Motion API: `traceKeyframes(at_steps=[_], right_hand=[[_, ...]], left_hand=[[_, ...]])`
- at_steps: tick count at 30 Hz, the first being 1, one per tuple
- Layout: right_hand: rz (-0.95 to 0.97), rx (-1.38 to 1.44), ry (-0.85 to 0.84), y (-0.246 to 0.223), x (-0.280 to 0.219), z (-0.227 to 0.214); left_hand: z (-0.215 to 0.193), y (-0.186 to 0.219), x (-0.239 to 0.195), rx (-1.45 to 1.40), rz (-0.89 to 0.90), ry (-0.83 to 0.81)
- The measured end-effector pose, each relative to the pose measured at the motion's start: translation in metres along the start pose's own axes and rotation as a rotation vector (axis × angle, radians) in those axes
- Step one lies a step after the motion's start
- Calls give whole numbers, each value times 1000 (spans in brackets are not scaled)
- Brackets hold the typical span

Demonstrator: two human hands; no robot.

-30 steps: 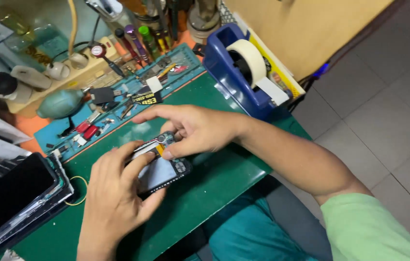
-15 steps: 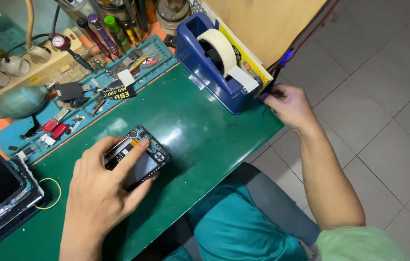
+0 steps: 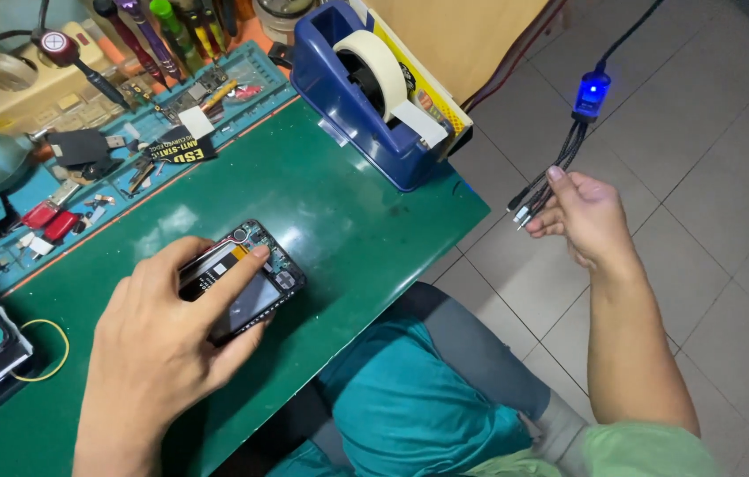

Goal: The person disassembles a smartphone, detaching the screen and removing the motherboard. They then connect a USB cable to the device and later place the motherboard under a microscope for further work.

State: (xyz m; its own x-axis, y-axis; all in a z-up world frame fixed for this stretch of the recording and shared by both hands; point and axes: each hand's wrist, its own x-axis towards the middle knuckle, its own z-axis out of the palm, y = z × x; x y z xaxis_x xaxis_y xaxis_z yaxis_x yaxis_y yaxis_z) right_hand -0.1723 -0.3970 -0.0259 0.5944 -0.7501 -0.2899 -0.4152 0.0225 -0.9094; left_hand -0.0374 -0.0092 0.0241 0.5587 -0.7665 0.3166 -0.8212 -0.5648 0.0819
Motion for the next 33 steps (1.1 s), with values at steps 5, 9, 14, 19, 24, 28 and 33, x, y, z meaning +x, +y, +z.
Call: traceKeyframes(at_steps=[5, 9, 14, 19, 24, 28, 33], right_hand=[[44, 418, -273, 8, -25, 6], [42, 678, -566, 12, -35, 17], [45, 653, -558, -1, -49, 29], [26, 647, -546, 2, -55, 34], [63, 690, -419, -1, -64, 42], [69, 683, -367, -6, -73, 52], [-488, 107, 2, -23, -117, 93]], left_hand=[[-4, 2, 3, -69, 37, 22], [-5, -1, 3, -101, 79, 49], [-5, -3, 2, -110, 95, 51], [-6, -3, 3, -138, 121, 65], [-6, -1, 4, -133, 139, 55], [-5, -1, 3, -131, 132, 45], [-5, -4, 2, -174, 197, 97]])
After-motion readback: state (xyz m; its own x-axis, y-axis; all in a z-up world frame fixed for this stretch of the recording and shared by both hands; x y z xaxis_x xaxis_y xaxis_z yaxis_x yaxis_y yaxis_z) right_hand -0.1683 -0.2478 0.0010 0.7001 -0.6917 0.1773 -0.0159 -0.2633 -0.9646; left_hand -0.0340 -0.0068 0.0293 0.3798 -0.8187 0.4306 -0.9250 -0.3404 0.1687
